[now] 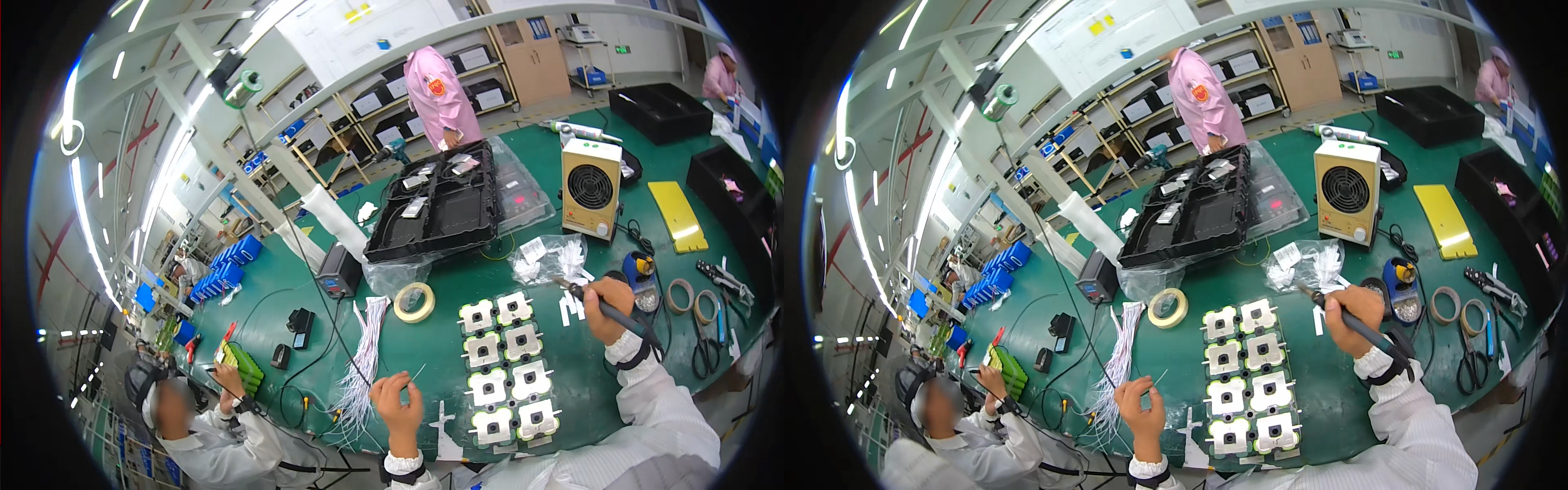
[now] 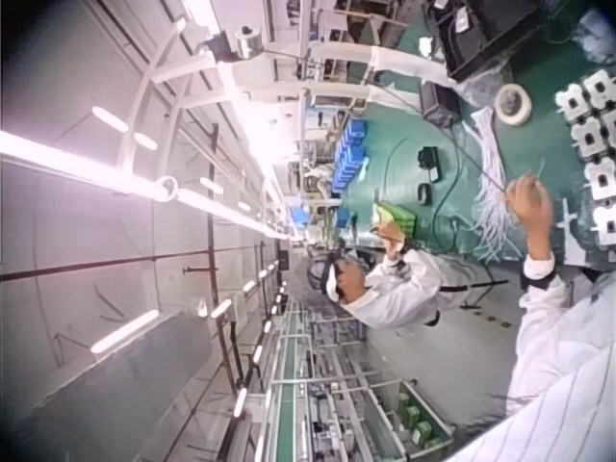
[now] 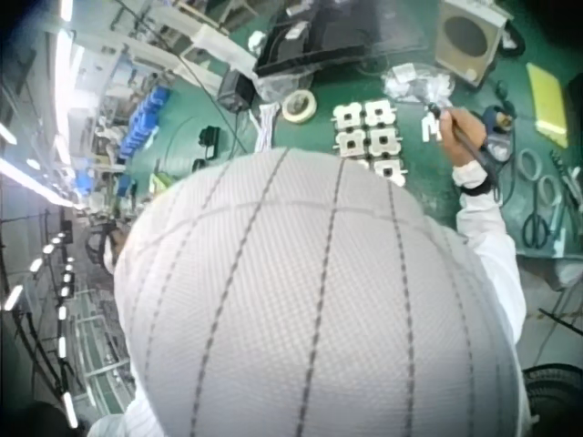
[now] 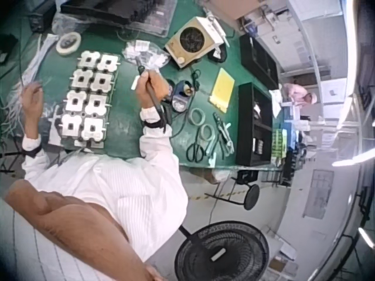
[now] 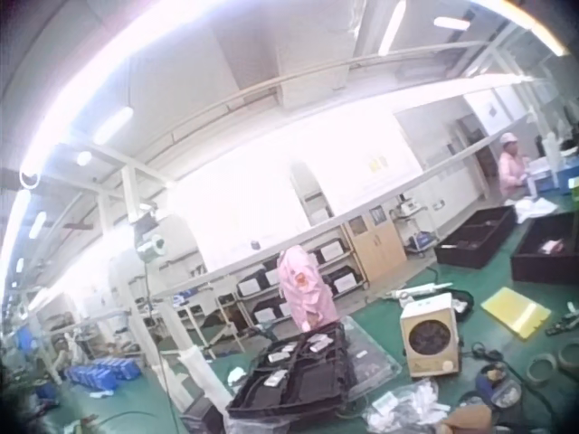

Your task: Soldering metal tabs onto an electronic component array at a factory workbench.

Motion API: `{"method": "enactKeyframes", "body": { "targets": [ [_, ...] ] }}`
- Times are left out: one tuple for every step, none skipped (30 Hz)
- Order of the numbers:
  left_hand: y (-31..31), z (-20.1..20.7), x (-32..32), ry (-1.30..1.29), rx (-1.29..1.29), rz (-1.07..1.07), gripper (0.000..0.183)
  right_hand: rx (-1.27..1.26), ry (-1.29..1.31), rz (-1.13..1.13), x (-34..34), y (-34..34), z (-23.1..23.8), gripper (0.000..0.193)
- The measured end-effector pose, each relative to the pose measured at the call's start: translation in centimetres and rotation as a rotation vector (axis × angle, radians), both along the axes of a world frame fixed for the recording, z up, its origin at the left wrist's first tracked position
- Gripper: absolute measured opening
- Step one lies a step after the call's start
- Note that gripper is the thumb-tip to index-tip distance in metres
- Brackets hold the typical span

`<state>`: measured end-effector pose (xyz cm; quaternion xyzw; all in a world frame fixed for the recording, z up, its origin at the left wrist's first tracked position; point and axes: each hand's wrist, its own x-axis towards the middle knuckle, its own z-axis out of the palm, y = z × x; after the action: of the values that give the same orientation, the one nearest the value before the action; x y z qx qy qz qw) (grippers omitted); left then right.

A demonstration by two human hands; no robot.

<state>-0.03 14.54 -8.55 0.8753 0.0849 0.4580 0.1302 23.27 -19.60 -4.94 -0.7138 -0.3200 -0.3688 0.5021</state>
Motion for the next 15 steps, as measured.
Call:
{"method": "enactKeyframes", "body": {
  "targets": [
    [0.2, -0.5, -0.4, -0.009, -0.021, 0.019, 0.017, -0.046, -0.002, -0.013, -0.1, -0.2, 0.3, 0.012],
    [0.4, -0.9, -0.8, -0.009, -0.048, 0.001, 0.015, 0.015, 0.077, -0.037, -0.4, -0.4, 0.5, 0.012],
    [0.6, -1.2, -1.2, 0.013, -0.08, -0.023, 0.013, 0.089, 0.171, -0.061, -0.9, -0.9, 0.5, 0.012],
    [0.8, -1.5, -1.7, 0.006, -0.084, -0.044, 0.013, 0.058, 0.217, -0.079, -1.4, -1.7, 0.5, 0.01],
    [1.0, -1.7, -1.9, 0.017, -0.091, -0.021, 0.011, 0.025, 0.227, -0.127, -2.0, -2.4, 0.2, 0.01],
    [1.1, -2.1, -1.8, 0.051, -0.112, -0.006, 0.009, -0.029, 0.149, -0.2, -2.5, -3.1, -0.3, 0.009],
    [1.1, -2.4, -1.8, 0.037, -0.113, -0.086, 0.009, -0.096, 0.085, -0.299, -3.1, -4.2, -0.9, 0.01],
    [1.1, -2.6, -1.9, 0.048, -0.16, -0.06, 0.008, -0.083, 0.08, -0.287, -3.7, -5.1, -1.6, 0.014],
    [1.1, -2.8, -1.9, 0.049, -0.212, -0.036, 0.008, -0.088, 0.092, -0.305, -4.2, -5.9, -2.4, 0.018],
    [1.0, -2.9, -1.9, 0.058, -0.205, -0.061, 0.008, -0.102, 0.098, -0.331, -4.7, -6.4, -3.3, 0.02],
    [0.9, -3.0, -2.0, 0.069, -0.239, -0.04, 0.009, -0.096, 0.126, -0.354, -5.2, -6.8, -4.2, 0.021],
    [0.7, -3.0, -2.0, 0.078, -0.271, -0.012, 0.01, -0.135, 0.149, -0.391, -5.6, -7.1, -5.0, 0.022],
    [0.6, -3.0, -2.1, 0.075, -0.274, -0.024, 0.01, -0.136, 0.145, -0.402, -5.7, -7.4, -5.6, 0.022],
    [0.5, -2.9, -2.2, 0.117, -0.206, -0.037, 0.01, -0.178, 0.259, -0.387, -5.8, -7.5, -6.2, 0.023],
    [0.3, -2.8, -2.3, 0.159, -0.143, -0.05, 0.01, -0.216, 0.406, -0.373, -5.7, -7.7, -6.5, 0.023]
  ]
}}
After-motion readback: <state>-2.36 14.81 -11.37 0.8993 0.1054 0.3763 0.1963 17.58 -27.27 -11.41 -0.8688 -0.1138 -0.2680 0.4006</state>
